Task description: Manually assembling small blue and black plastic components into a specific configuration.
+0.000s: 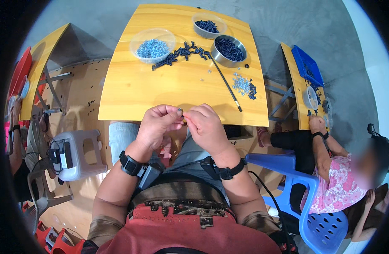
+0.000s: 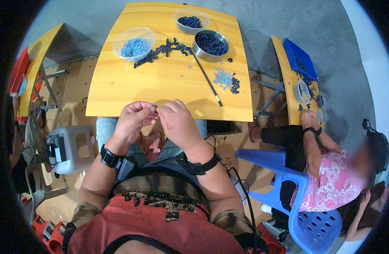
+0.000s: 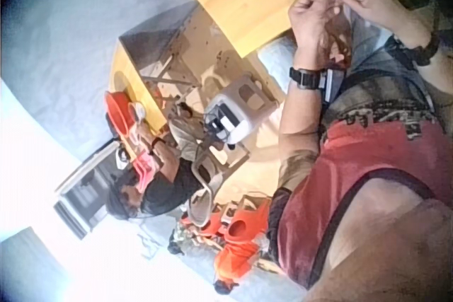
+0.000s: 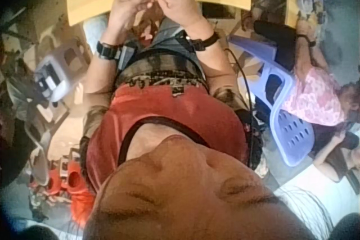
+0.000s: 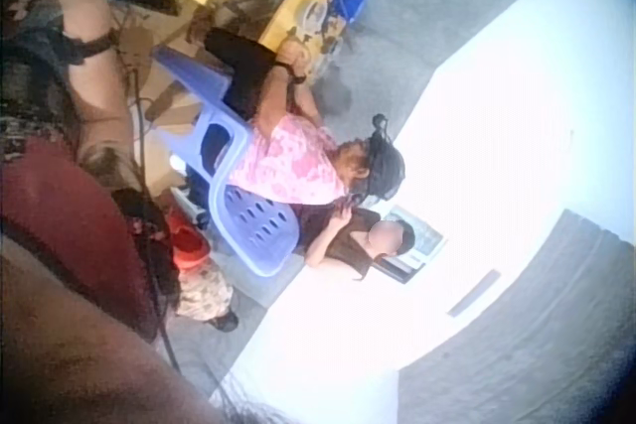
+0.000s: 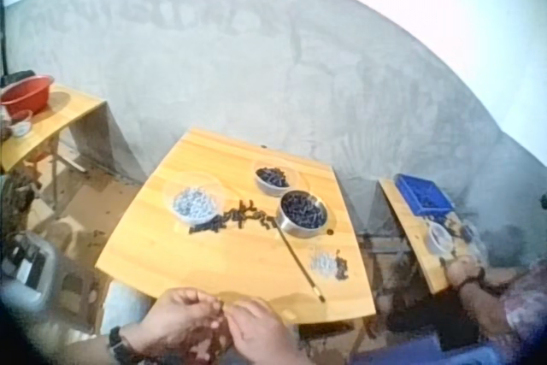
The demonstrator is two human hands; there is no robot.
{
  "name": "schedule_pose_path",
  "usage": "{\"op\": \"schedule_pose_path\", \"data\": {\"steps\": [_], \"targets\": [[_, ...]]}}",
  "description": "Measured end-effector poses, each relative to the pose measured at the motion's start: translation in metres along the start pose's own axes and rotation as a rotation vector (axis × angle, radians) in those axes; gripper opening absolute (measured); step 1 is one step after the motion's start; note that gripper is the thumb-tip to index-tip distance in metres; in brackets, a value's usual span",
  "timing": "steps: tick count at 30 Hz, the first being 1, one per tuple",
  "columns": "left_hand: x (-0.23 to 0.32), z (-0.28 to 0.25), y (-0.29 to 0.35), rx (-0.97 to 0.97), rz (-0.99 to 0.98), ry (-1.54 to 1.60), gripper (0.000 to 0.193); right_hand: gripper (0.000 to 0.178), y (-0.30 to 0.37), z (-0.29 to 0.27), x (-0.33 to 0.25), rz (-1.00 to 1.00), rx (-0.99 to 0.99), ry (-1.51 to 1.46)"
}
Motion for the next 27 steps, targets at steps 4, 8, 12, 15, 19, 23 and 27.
{"op": "schedule_pose_path", "data": {"steps": [4, 8, 12, 15, 19, 23, 27], "targets": [[-0.003, -0.001, 0.004, 0.014, 0.023, 0.007, 0.010, 0.013, 0.006, 0.000, -0.004, 0.025, 0.016, -0.016], [-0.008, -0.003, 0.005, -0.003, 0.028, -0.004, 0.010, 0.013, 0.012, 0.000, -0.003, 0.057, 0.057, -0.041], [-0.009, -0.001, 0.007, 0.011, -0.009, 0.004, 0.010, 0.013, 0.015, 0.000, -0.003, 0.051, 0.065, -0.007], [-0.009, 0.001, 0.009, 0.011, 0.001, 0.006, 0.010, 0.013, 0.015, -0.002, -0.005, 0.068, 0.081, 0.007], [-0.007, 0.006, 0.011, 0.007, 0.001, 0.025, 0.013, 0.013, 0.020, -0.002, 0.004, 0.272, 0.110, -0.170], [-0.007, 0.007, 0.013, 0.022, 0.015, 0.012, 0.013, 0.010, 0.022, -0.002, 0.011, 0.345, 0.145, -0.332], [-0.010, 0.007, 0.012, -0.004, 0.013, 0.036, 0.010, 0.010, 0.029, 0.002, 0.019, 0.435, 0.151, -0.411]]}}
Point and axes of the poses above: each hand's wrist, its own y-axis away from the middle knuckle, its own z-axis out of the palm, x = y × z, the point moved 5 cm from there along -y, towards the middle knuckle, and after that the axes turned 9 degrees about x, right-handed, at the moved point
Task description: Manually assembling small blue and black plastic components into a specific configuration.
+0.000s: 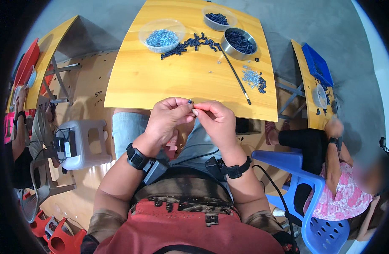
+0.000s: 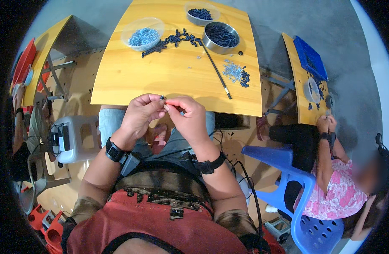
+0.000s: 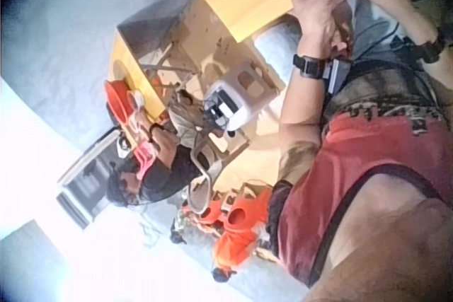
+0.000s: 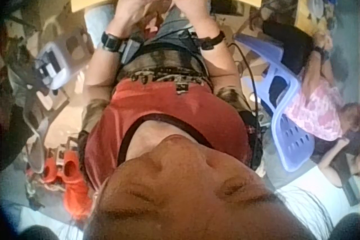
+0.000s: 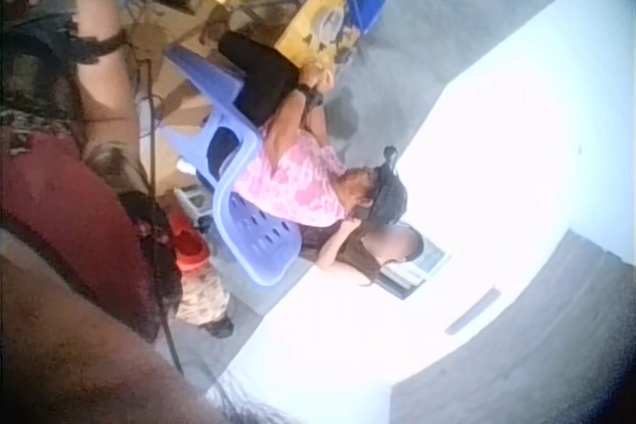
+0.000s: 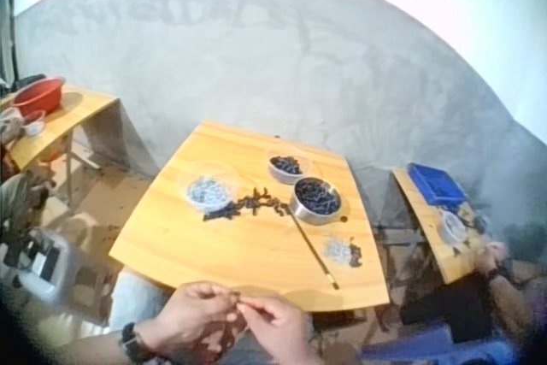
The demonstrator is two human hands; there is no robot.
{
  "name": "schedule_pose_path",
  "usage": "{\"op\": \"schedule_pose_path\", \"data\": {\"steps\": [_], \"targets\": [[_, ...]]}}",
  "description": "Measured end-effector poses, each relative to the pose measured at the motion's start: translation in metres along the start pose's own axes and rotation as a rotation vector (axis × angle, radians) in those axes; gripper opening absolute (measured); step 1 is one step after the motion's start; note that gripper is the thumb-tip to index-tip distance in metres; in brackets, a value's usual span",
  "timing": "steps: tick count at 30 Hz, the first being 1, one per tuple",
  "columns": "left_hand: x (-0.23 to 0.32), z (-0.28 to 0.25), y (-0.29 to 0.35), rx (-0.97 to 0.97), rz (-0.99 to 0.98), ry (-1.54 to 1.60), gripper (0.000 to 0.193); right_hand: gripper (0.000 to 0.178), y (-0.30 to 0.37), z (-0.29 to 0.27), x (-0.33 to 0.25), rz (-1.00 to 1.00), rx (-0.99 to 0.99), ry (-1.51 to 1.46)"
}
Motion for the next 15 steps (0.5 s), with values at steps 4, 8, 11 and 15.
{"op": "schedule_pose_path", "data": {"steps": [4, 8, 11, 15], "targets": [[-0.001, 0.003, -0.001, 0.001, -0.023, 0.009, 0.010, 0.009, 0.002, 0.000, 0.018, 0.273, -0.009, -0.214], [0.001, -0.004, -0.001, -0.011, -0.012, 0.022, 0.011, 0.009, 0.000, 0.009, 0.016, 0.389, 0.009, -0.315], [0.000, -0.003, -0.003, -0.014, -0.012, 0.011, 0.011, 0.010, 0.002, 0.004, 0.027, 0.451, -0.079, -0.203], [0.000, -0.004, -0.004, -0.014, -0.027, -0.030, 0.012, 0.011, 0.002, 0.002, 0.025, 0.460, -0.092, -0.241]]}}
Point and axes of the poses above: each hand's wrist, its own y-axis away from the middle knuckle, its own z-axis out of the palm, x = y × z, the point moved 5 cm from there along -y, towards the middle knuckle, and after that the axes turned 9 degrees about x, right-handed, at the moved point
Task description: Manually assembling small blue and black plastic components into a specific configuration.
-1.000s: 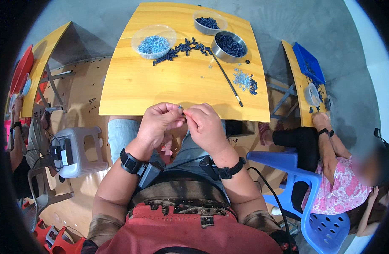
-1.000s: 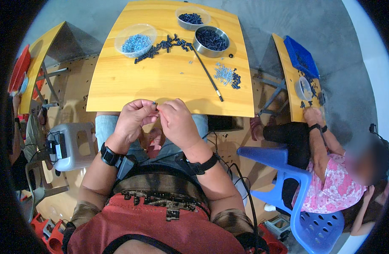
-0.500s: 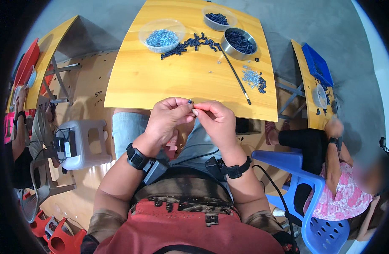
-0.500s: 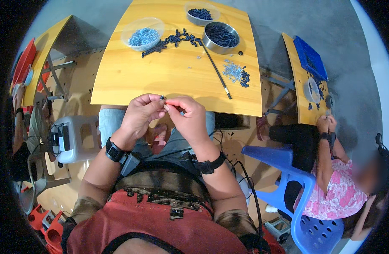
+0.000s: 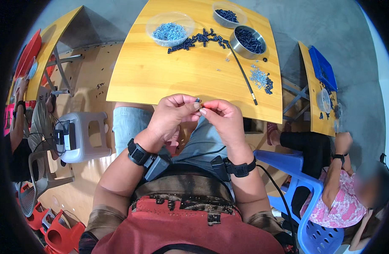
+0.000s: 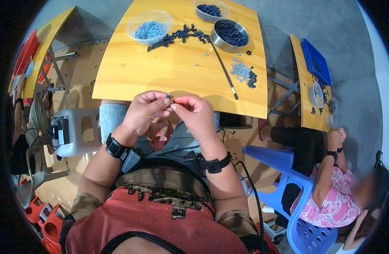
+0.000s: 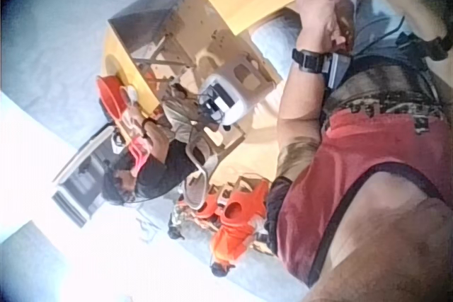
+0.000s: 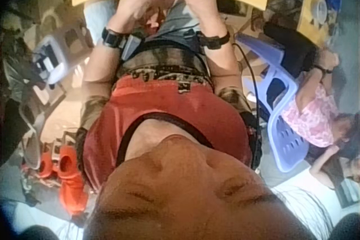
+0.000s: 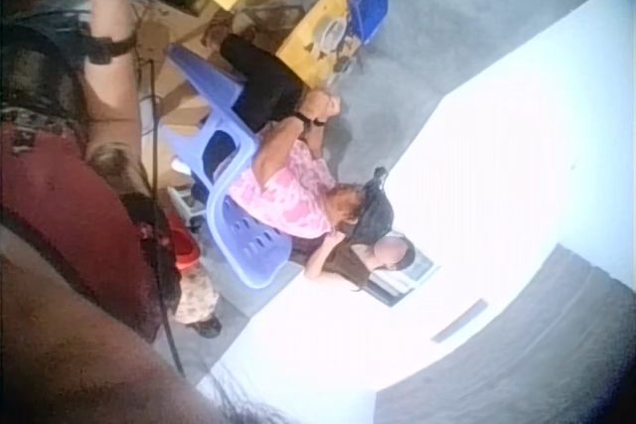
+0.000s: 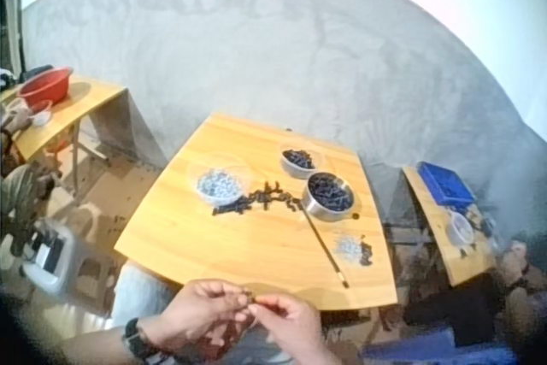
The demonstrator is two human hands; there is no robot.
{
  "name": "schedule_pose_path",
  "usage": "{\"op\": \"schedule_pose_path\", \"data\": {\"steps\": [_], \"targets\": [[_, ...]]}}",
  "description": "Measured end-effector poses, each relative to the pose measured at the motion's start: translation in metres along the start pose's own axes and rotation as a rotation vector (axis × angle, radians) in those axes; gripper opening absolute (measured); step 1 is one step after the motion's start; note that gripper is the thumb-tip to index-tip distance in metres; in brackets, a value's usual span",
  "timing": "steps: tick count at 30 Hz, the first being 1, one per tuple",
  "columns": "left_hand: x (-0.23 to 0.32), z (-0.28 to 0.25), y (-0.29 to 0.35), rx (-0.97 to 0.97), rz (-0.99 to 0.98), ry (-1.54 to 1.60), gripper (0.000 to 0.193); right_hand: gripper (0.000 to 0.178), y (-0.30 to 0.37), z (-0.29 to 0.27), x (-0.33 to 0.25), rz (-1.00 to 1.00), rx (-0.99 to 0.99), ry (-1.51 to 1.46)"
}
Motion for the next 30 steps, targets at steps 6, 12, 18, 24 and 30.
{"op": "schedule_pose_path", "data": {"steps": [6, 12, 18, 24, 30], "targets": [[0.001, 0.003, 0.002, -0.086, -0.011, -0.032, 0.013, 0.013, -0.004, -0.011, -0.011, 0.026, -0.002, -0.134], [0.004, 0.007, 0.008, -0.119, -0.043, -0.117, 0.015, 0.014, -0.003, -0.012, -0.026, -0.030, 0.006, -0.073], [0.006, 0.010, 0.010, -0.124, -0.055, -0.162, 0.016, 0.014, 0.001, -0.012, -0.032, -0.114, -0.001, 0.003], [0.005, 0.009, 0.011, -0.147, -0.069, -0.162, 0.019, 0.014, 0.002, -0.010, -0.033, -0.144, 0.003, 0.013], [0.004, 0.007, 0.010, -0.181, -0.068, -0.124, 0.023, 0.014, 0.002, -0.008, -0.035, -0.205, 0.009, 0.090]]}}
Point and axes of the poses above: each hand's wrist, its own y-axis away from the middle knuckle, its own z-axis out of the palm, x = y × z, the point moved 5 cm from there along -y, towards the middle knuckle, and after that the axes turned 9 degrees about x, right-handed, at the moved point
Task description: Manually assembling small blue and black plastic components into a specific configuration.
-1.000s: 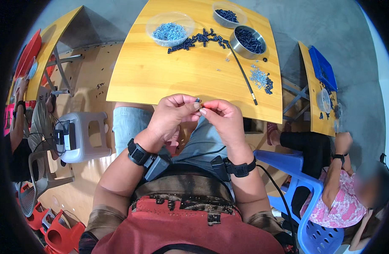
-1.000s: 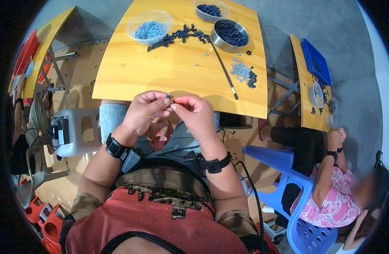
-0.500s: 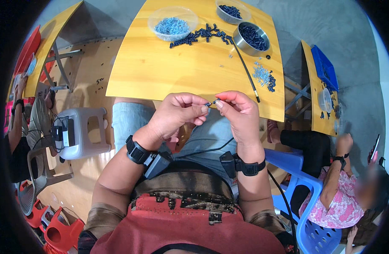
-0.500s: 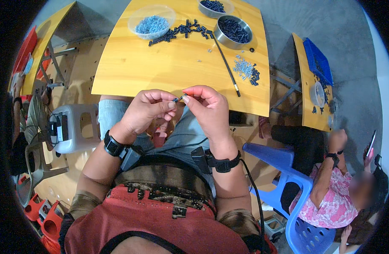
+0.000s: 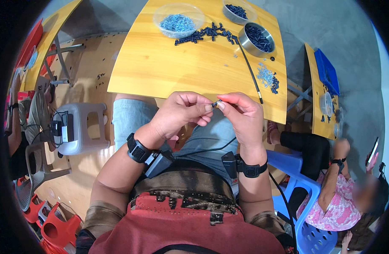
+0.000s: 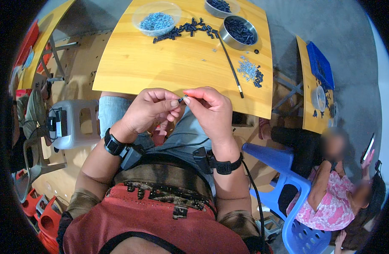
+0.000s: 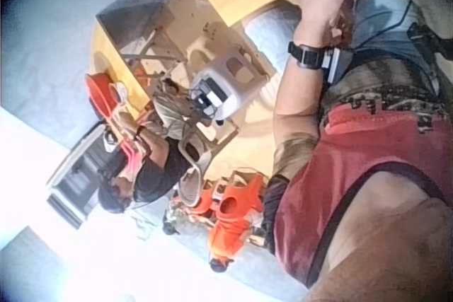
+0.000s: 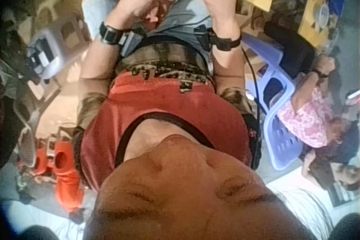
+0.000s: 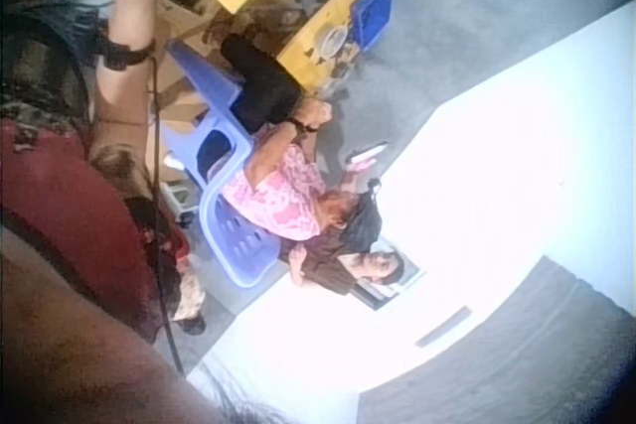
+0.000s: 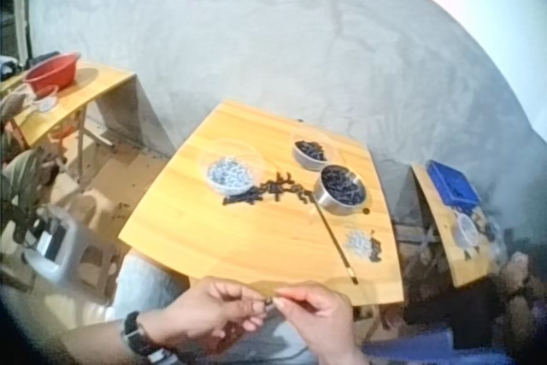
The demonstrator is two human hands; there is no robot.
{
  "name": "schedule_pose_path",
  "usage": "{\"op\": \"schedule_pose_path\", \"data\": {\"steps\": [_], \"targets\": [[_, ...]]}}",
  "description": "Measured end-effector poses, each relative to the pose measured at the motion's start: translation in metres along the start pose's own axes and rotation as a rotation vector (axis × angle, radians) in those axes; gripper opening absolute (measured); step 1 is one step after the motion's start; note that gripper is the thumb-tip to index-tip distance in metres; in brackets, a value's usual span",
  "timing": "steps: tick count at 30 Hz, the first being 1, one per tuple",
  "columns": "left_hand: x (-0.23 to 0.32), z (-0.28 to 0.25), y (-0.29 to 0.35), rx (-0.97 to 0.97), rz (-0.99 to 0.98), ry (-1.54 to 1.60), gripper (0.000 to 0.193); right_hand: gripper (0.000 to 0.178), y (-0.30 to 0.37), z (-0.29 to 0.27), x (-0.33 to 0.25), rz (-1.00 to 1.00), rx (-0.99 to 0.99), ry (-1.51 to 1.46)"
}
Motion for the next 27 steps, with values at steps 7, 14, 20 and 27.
{"op": "schedule_pose_path", "data": {"steps": [7, 14, 20, 27], "targets": [[0.000, -0.002, 0.000, -0.006, -0.024, 0.041, 0.020, 0.016, -0.003, 0.003, -0.004, -0.049, -0.021, 0.009], [0.001, -0.002, 0.000, 0.010, -0.013, 0.060, 0.017, 0.015, -0.006, 0.007, -0.007, -0.047, -0.028, 0.070], [0.006, 0.000, 0.002, 0.069, 0.075, -0.008, 0.012, 0.014, -0.006, 0.009, -0.012, -0.095, 0.008, 0.165], [0.011, -0.001, 0.006, 0.121, 0.162, -0.121, 0.012, 0.012, -0.007, 0.016, -0.021, -0.146, 0.030, 0.301]]}}
Point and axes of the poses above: each hand's wrist, its own y-axis away from the middle knuckle, its own z-axis out of the palm, x = y × z, the point moved 5 cm from there along -y, towards the middle knuckle, and after that the axes turned 9 degrees about x, right-handed, at the moved point
